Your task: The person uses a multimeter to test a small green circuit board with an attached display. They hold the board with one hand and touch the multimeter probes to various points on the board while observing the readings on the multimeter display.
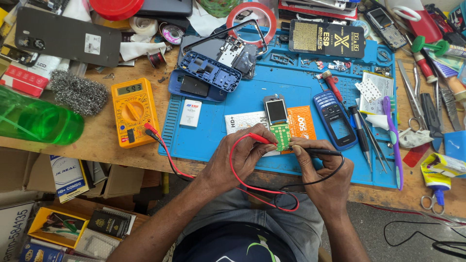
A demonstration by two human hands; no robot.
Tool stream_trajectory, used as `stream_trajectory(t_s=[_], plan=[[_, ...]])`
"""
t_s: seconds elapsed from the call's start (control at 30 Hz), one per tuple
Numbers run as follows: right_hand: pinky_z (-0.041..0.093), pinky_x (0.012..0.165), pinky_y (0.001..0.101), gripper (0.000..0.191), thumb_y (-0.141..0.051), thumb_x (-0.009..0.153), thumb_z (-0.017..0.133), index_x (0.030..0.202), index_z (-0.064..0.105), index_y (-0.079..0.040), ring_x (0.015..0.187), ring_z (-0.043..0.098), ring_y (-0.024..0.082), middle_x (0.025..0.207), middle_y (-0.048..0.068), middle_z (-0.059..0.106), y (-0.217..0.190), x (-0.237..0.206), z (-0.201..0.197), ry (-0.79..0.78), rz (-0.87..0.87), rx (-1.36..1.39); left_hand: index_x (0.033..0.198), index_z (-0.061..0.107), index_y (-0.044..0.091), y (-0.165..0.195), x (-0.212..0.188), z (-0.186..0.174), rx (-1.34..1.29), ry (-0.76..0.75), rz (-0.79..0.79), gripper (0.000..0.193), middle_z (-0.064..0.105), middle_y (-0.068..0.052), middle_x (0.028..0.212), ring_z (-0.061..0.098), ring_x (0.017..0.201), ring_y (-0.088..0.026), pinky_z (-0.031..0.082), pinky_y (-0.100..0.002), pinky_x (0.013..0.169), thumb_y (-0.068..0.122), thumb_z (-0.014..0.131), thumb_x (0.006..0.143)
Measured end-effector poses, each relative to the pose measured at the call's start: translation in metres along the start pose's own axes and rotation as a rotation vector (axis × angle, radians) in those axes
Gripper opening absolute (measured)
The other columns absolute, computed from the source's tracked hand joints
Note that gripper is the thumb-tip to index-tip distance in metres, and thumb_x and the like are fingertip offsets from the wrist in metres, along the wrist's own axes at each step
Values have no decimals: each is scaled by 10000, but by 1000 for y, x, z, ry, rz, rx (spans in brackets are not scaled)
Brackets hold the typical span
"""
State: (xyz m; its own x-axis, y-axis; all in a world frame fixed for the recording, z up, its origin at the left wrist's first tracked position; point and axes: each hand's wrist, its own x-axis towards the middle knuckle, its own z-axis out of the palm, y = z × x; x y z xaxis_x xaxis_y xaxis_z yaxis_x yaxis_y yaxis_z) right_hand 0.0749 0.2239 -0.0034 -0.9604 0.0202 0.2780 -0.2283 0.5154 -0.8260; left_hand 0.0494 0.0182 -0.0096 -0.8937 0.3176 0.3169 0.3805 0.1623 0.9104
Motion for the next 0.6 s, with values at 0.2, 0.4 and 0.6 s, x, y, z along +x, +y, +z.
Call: stream_trajectory(t_s=[0.2,0.4,0.6], plan=[[597,844,273,121,-54,956,732,1055,723,16,944,764,153,1030,122,795,0,1,1,-1,-7,-16,1059,633,53,1,2,0,27,-2,1,103,722,-105,921,745,825,-254,574,-366,695,116,676,990],[597,856,271,122,-59,959,731,1054,718,16,950,762,151,1035,122,793,2,1,0,-4,-19,-1,1060,636,47,1,1,0,8,5,-11,96,715,-102,903,737,791,-235,567,-355,680,104,674,993],[590,728,240,138,-80,952,734,1061,727,4,903,762,127,1014,107,800,1,1,-1,-6,-2,-38,1063,607,10,-3,9,3,-8,58,44,124,691,-99,924,711,773,-215,555,-344,679,83,686,1002]])
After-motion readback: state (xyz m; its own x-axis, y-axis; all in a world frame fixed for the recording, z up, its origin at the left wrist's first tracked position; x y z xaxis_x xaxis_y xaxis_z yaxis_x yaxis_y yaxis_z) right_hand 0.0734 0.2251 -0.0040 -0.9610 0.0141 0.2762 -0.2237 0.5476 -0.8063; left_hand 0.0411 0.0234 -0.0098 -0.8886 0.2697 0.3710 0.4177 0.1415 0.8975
